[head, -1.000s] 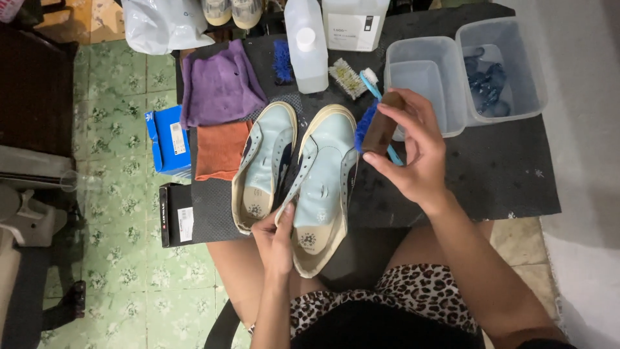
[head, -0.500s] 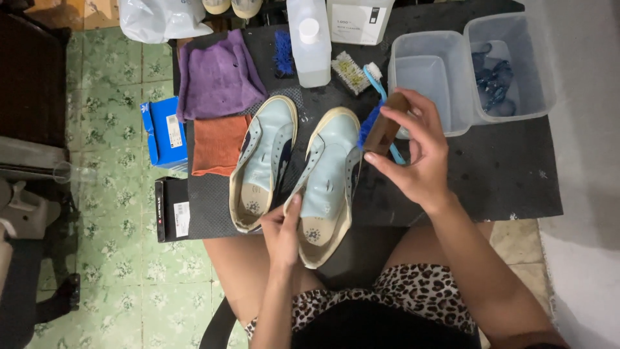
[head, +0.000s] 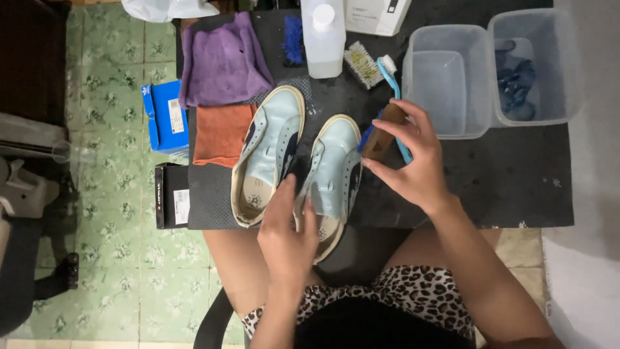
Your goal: Scrubbing the upper and midsole of a sneaker using a brush and sponge with cleaning solution.
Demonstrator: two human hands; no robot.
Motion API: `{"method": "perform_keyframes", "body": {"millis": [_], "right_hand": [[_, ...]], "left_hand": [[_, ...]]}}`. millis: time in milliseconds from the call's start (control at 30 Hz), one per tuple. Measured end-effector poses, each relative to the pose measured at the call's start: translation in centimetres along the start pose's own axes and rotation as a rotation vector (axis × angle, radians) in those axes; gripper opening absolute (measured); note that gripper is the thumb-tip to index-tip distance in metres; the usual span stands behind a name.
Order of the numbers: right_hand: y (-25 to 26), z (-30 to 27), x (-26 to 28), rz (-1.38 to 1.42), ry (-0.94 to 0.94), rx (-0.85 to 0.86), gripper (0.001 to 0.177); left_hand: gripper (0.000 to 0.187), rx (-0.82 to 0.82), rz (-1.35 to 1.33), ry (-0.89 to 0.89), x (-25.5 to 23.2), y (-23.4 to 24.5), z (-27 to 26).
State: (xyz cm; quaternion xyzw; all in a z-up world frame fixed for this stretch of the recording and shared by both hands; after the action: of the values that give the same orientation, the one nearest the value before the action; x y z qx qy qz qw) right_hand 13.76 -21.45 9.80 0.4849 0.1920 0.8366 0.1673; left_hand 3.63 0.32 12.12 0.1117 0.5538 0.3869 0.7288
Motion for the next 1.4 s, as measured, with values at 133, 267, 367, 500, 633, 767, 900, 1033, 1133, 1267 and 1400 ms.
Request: {"method": "perform_keyframes", "body": {"millis": [133,267,367,500,633,767,900,1033,1133,1267,1400], "right_hand": [[-0.7,-0.5,-0.5,-0.020,-0.003,0.022,0.059],[-1.1,-0.6,-0.3,-0.052,-0.023,0.041,0.058],[-1.5,-1.0,-0.6,-0.060,-0.019,0.040,0.057],[-1.3,-1.2,-1.0,-0.064,-0.026,0.019,0.059],[-1.1,-1.1,-1.3,-0.084,-0.036,-0.018,0.059],[-0.7,-1.2,-1.5,-0.090,-0.014,-0.051,0.060],[-1.1,-1.0,-1.5,-0.049,-0.004,-0.076,0.057],[-1.7,-0.5,-1.3,-0.043,0.006,-0.070,0.058],[-2.4,0.1,-0.8,-0.099,0.051,-0.092,0.057],[-4.9,0.8,-1.0,-0.299,0.075,-0.036,0.058],[-9.0,-0.2,0.2,-0.313,0.174,0.192,0.062]], "left_hand": [[0.013,-0.037,-0.100,-0.033,-0.1,-1.1,-0.7],[0.047,0.575,0.187,0.294,4.0,-8.8,-4.7],[0.038,0.565,0.308,0.111,3.7,-10.4,-5.5],[0.042,0.465,0.250,0.058,1.6,-8.5,-2.6],[0.050,0.338,0.236,-0.155,1.2,-8.9,-1.3],[0.057,0.368,0.239,-0.177,2.6,-9.8,-1.9],[0.040,0.318,-0.001,-0.103,2.2,-7.6,-0.8],[0.035,0.244,-0.084,-0.107,1.3,-5.7,0.0],[0.039,0.325,-0.167,-0.133,0.5,-6.4,-0.4],[0.037,0.299,-0.213,-0.170,2.6,-8.3,-1.9],[0.031,0.250,-0.200,-0.257,2.8,-8.5,-2.3]]}}
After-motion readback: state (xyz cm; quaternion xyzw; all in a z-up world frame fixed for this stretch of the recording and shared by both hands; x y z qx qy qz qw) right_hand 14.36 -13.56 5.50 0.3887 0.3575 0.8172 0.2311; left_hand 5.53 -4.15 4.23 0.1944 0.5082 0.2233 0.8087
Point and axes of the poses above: each hand's wrist, its own z-axis towards the middle knuckle, its own y-axis out of the back of the hand, x = y × z, the point moved 8 cm from there along z, towards the middle knuckle, and after that the axes turned 2 degrees about -z, right-handed, at the moved point
